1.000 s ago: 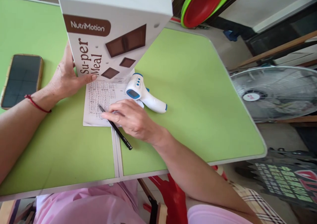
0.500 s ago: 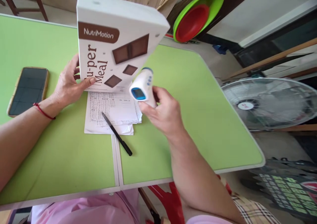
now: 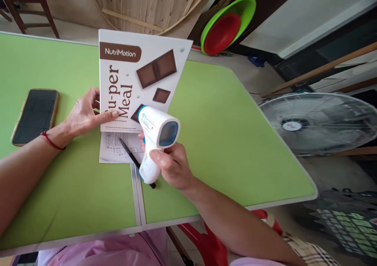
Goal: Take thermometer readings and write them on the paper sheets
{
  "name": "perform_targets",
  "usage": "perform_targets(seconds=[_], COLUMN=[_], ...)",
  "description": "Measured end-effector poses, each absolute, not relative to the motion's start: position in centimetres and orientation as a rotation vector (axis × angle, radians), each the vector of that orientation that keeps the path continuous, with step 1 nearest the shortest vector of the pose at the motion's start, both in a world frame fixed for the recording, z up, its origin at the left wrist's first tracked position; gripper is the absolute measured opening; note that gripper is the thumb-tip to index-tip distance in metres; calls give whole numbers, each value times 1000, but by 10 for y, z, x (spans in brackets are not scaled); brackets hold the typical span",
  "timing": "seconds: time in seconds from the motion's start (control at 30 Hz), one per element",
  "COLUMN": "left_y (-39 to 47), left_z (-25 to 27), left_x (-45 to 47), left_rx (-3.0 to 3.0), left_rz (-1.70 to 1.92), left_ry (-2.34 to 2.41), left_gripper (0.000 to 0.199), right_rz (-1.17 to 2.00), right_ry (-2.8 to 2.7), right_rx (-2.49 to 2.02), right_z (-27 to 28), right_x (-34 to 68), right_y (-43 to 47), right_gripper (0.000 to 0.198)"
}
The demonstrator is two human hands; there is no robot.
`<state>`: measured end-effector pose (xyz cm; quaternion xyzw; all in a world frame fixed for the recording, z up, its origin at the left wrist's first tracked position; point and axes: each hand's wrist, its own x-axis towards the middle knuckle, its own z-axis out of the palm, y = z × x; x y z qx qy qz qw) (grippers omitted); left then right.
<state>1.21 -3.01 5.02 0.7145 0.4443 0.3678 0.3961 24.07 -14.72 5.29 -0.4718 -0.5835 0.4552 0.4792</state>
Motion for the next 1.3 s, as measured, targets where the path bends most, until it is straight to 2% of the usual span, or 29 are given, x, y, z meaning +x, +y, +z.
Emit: perform_targets(seconds=[0.3, 0.47, 0.8, 1.3], left_y=[-21, -21, -23, -28], left_z=[52, 54, 56, 66], left_x=[16, 14, 12, 13], left_rx=[1763, 1803, 1863, 1889], left_rz=[887, 849, 827, 685], left_ry=[905, 958, 918, 1130], left_gripper=[71, 72, 63, 77], right_rz=[1045, 1043, 1033, 1079], right_ry=[-1463, -1467, -1424, -1349], right_rx=[-1224, -1193, -1213, -1226], right_z=[53, 52, 57, 61], right_x=[234, 235, 234, 237], right_y=[-142, -141, -145, -148], right_gripper=[16, 17, 18, 17])
